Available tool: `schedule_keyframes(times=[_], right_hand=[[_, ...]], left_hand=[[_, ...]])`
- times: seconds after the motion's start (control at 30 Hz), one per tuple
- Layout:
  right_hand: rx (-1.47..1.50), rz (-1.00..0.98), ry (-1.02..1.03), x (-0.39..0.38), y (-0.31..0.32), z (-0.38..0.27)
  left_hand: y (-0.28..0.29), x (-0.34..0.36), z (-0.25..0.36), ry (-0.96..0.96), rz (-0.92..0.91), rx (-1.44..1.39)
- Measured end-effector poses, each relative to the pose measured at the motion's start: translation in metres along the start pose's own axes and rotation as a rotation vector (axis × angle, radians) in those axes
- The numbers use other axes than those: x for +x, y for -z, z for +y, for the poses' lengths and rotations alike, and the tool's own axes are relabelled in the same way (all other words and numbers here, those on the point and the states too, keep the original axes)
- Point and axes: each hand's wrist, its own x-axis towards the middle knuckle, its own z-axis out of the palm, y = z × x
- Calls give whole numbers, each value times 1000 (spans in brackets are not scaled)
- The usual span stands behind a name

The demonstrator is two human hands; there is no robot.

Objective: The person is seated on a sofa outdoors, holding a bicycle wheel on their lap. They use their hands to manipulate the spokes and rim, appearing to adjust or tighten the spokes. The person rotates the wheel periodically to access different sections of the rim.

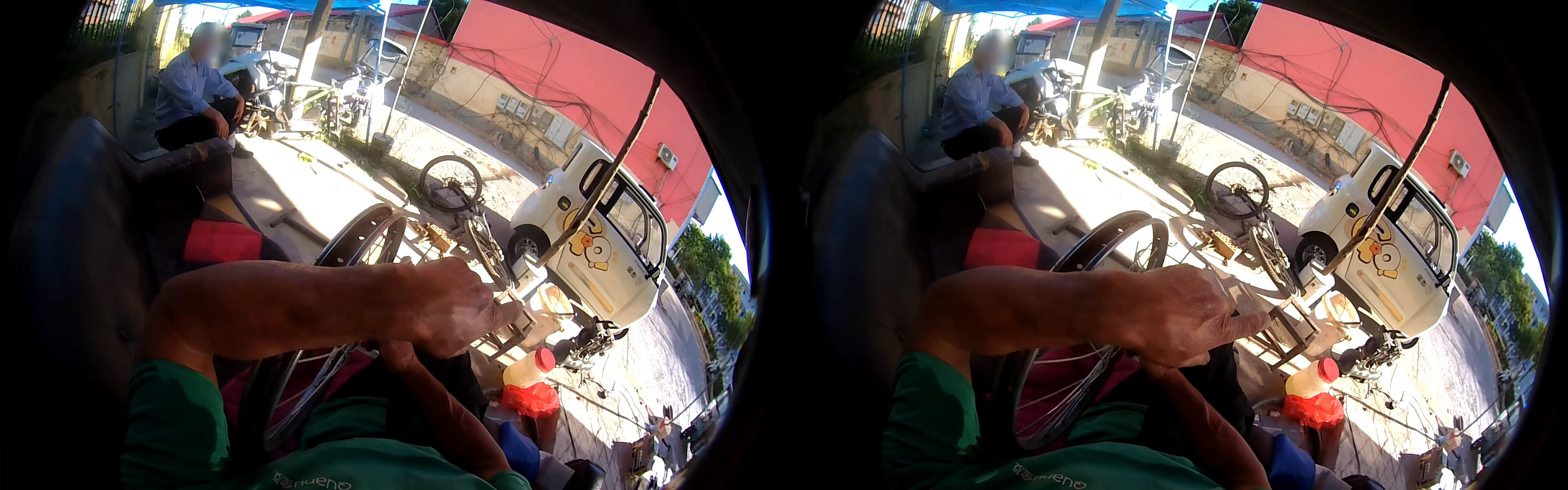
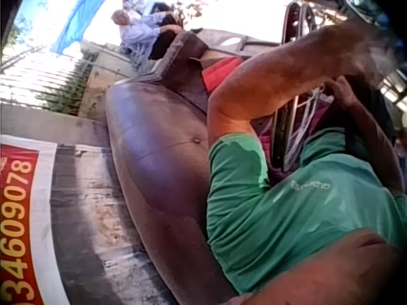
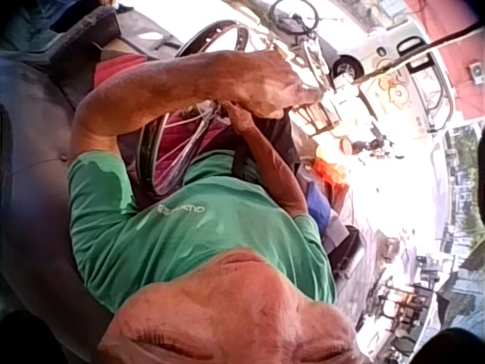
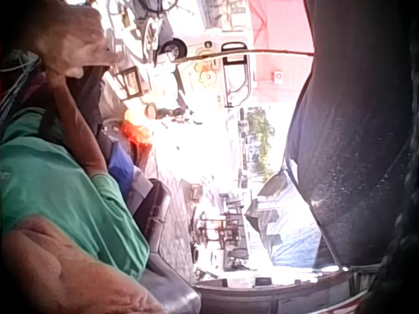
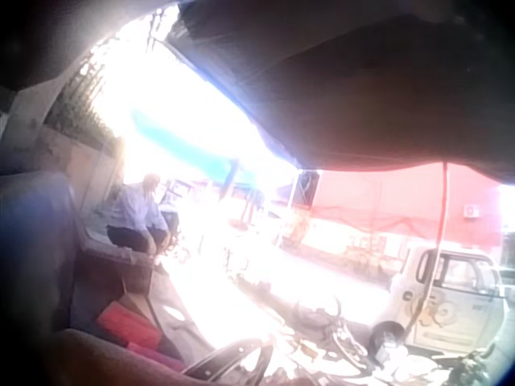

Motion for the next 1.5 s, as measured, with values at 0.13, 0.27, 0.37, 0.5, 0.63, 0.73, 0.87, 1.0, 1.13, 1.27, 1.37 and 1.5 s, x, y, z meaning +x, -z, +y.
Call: schedule_keyframes(times=[0.13, 0.27, 0.37, 0.5, 0.63, 0.73, 0.87, 1.0, 1.13, 1.27, 1.37, 1.5], right_hand=[[21, 15, -6, 0, -7, -17], [-43, -16, 21, -4, -6, -28], [-128, -54, 92, -2, -2, -21], [-86, -73, 56, -1, 4, 4], [-5, -70, -92, -3, -7, -33], [-72, -83, -106, 0, -7, -33], [-254, -124, 37, 4, 9, 15], [-149, -115, -9, 3, 2, 2], [-141, -84, -34, -8, -4, -33], [-44, -108, -75, -10, -4, -48], [-65, -88, -93, -12, -3, -49], [-113, -148, 17, 3, -15, -32]], left_hand=[[-9, 0, -5, -19, 128, 71], [4, 5, 1, 83, 59, 90], [1, 4, 1, 91, 100, 110], [-7, -4, -6, 15, -18, 53], [0, -15, -5, 3, -134, 16], [2, -12, -4, 40, -155, 12], [11, -12, 0, 64, -209, -22], [7, -15, -2, 67, -182, -1], [6, -8, 2, 86, -144, 62], [5, -14, -3, 39, 135, 107], [16, -6, -2, 138, -1, 47], [24, -24, 2, 236, 64, 58]])
